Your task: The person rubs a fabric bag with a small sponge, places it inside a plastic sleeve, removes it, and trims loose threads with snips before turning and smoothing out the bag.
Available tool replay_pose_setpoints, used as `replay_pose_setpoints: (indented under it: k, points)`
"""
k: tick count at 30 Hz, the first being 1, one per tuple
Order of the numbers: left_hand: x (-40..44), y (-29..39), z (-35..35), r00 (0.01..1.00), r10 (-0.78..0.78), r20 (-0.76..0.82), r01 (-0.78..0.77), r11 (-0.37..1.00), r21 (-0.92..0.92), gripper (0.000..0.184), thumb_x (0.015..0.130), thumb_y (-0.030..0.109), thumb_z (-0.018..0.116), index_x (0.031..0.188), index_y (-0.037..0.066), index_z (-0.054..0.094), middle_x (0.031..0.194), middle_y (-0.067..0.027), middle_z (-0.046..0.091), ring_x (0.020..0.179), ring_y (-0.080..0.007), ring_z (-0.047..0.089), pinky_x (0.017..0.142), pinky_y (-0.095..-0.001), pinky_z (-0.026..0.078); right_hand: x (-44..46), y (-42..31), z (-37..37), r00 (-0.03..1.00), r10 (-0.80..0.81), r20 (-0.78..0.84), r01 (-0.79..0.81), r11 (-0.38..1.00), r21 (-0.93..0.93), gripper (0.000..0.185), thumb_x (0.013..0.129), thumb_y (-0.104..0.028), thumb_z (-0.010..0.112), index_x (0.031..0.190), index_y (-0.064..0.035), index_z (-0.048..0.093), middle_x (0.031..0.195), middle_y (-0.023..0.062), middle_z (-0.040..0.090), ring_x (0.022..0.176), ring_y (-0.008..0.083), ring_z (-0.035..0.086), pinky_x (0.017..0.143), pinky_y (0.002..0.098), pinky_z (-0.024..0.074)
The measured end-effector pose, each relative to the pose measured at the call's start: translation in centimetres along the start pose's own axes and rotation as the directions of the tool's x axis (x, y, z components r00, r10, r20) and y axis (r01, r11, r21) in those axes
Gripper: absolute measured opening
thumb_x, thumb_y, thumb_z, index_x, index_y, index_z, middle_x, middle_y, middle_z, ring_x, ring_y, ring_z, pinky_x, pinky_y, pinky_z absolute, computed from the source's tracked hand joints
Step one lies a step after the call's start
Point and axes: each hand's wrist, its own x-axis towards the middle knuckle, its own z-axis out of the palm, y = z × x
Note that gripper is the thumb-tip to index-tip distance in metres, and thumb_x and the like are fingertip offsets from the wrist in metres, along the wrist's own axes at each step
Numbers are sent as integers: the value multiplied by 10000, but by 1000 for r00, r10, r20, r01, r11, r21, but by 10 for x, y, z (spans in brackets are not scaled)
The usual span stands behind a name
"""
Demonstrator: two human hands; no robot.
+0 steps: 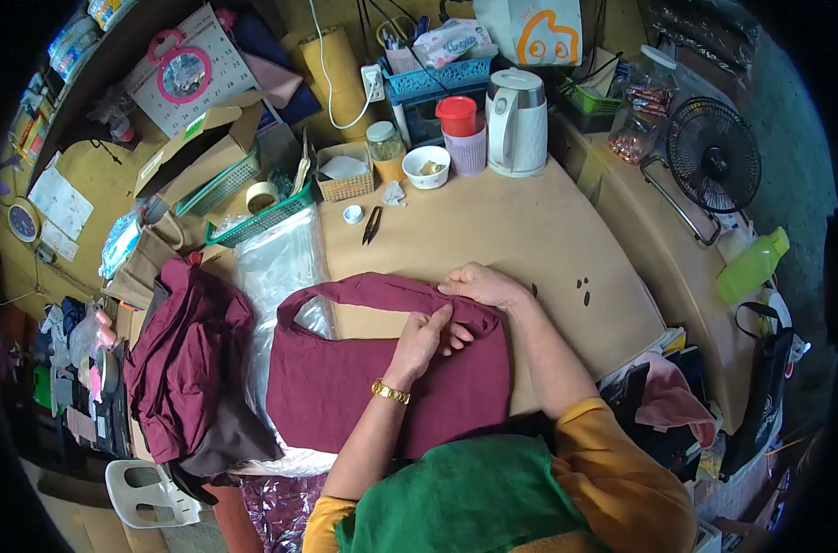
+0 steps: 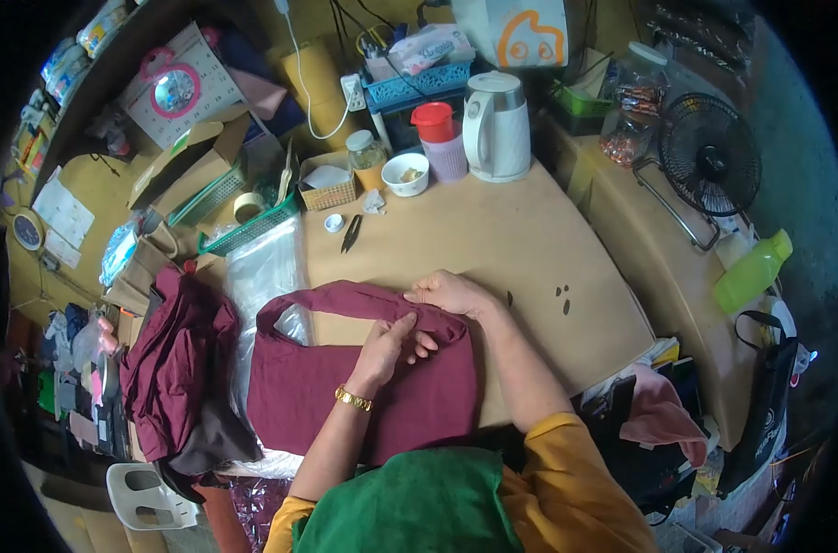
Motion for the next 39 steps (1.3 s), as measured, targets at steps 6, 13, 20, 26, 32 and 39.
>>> replay_pose_setpoints:
  k: [6,13,20,26,32,39]
  points:
    - [10,-15,8,996,20,-87,-10,994,105,445,973,361,598,704,18,686,624,-67,674,503,-80,547,489,-220,418,17,14,12,974,-154,-167,142,986,-85,247,970,-238,615,810,-49,623,680,-77,525,616,45,430,573,242,389]
    - [6,-16,11,976,170,-134,-142,971,194,471,970,313,619,577,55,642,551,-34,628,489,-58,508,484,-230,405,20,22,15,931,-203,-304,147,969,-197,276,925,-279,669,818,-28,623,655,-7,535,629,82,460,579,289,414]
    - [-13,-17,-10,918,398,-12,-361,845,395,303,946,288,639,849,5,685,782,-104,703,630,-161,611,579,-298,480,10,20,-8,828,-301,-474,70,892,-446,298,858,-276,732,980,-33,610,761,90,641,727,215,627,735,341,502]
    - [-47,-28,-88,829,526,-193,88,217,972,207,834,209,703,963,50,672,960,-159,624,932,-360,615,792,-432,491,-22,-20,23,778,-584,-229,2,368,-930,389,808,-220,745,1122,-63,579,955,156,660,877,306,648,854,459,451]
    - [-80,10,-104,606,765,-217,163,147,976,450,737,155,772,1145,69,603,1096,-186,570,1016,-370,579,841,-482,457,-11,-52,18,827,-554,-94,58,250,-967,737,656,-202,841,1306,-113,505,1220,132,564,1179,298,516,986,455,376]
    - [-93,4,-186,731,604,-318,161,299,940,195,733,162,791,789,17,673,716,-173,655,707,-370,646,666,-443,490,51,-46,15,959,-195,205,231,121,-965,287,781,-152,705,1041,-95,599,1201,114,579,1138,287,535,914,463,401]
